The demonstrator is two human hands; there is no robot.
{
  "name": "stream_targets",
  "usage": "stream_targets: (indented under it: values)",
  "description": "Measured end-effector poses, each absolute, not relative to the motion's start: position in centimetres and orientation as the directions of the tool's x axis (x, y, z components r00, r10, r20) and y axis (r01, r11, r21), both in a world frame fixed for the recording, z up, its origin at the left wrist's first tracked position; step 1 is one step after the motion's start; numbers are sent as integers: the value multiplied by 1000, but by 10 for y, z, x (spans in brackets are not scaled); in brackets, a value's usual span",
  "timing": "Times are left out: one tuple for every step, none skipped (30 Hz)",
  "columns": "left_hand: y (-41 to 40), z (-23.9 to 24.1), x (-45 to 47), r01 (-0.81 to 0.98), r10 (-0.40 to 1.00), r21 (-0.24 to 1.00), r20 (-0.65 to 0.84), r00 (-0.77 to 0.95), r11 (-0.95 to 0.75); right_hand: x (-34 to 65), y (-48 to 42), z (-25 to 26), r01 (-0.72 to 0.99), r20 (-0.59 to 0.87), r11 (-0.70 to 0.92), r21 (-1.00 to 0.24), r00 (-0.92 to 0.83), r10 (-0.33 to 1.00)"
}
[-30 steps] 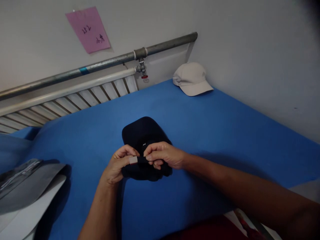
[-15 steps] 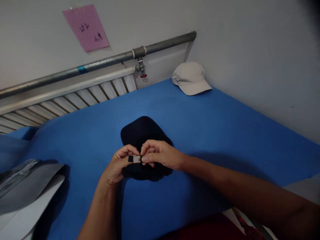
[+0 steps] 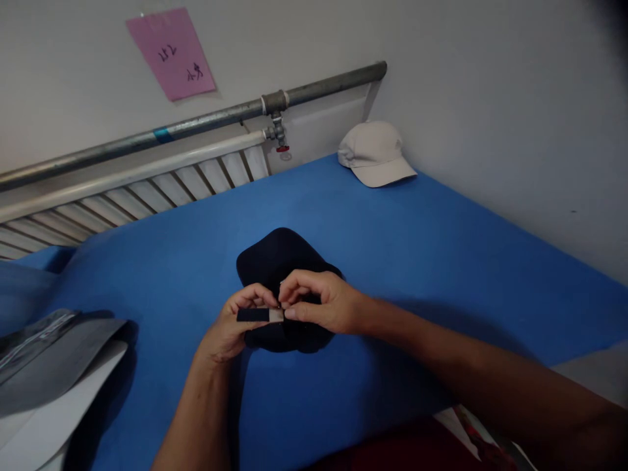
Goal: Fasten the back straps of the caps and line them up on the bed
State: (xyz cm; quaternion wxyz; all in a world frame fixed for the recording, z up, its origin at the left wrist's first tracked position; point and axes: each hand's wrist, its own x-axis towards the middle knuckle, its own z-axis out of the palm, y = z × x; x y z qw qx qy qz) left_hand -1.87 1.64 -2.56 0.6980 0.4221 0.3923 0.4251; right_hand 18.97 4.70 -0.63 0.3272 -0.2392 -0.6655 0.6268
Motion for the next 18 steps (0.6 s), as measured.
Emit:
stream_targets:
  values:
    - [17,-25,-19,-272,932,925,-174,318,265,192,48,-4,-63,139,131,-989,-682,719]
    - [17,-25,-20,-281,940,927,-159,301,247,195,49,-2,-21,125,155,-988,-696,707]
    - [17,-24,-20,-286,947,929,-149,285,233,198,50,-1,29,100,171,-985,-710,697]
    - [17,-24,-20,-285,951,932,-146,273,225,201,52,-1,74,73,180,-981,-718,692]
    - [17,-24,-20,-279,951,934,-146,271,222,202,52,-1,109,50,184,-977,-721,691]
    - [17,-24,-20,-273,951,936,-143,276,220,203,53,-1,125,39,185,-975,-720,693]
    - [16,-24,-19,-264,948,939,-142,286,220,203,53,-2,125,38,182,-975,-719,694]
    - [16,-24,-19,-253,944,942,-141,297,220,203,52,-3,112,45,179,-978,-718,695]
    - [15,-24,-18,-237,941,946,-144,305,222,202,52,-5,94,57,177,-980,-717,695]
    - [15,-24,-17,-219,939,949,-152,309,225,201,52,-6,77,70,179,-981,-719,691]
    - [14,-24,-16,-200,936,952,-162,312,231,200,51,-7,58,85,183,-981,-722,687]
    - [14,-24,-15,-184,934,954,-172,313,237,198,51,-8,39,104,190,-981,-723,683]
    - [14,-24,-15,-173,933,955,-179,312,241,198,51,-9,19,123,198,-980,-722,681]
    - [14,-23,-15,-168,933,956,-181,312,242,197,51,-10,-1,144,206,-979,-719,680]
    - [14,-23,-15,-167,932,956,-181,315,242,197,51,-11,-17,159,211,-977,-714,682]
    - [14,-23,-15,-169,930,956,-178,320,241,197,51,-11,-28,169,212,-977,-707,686]
    - [14,-22,-16,-169,930,956,-176,324,240,197,52,-10,-34,171,209,-977,-706,687]
    - [14,-22,-16,-166,929,957,-175,325,239,197,52,-9,-34,167,204,-978,-710,684]
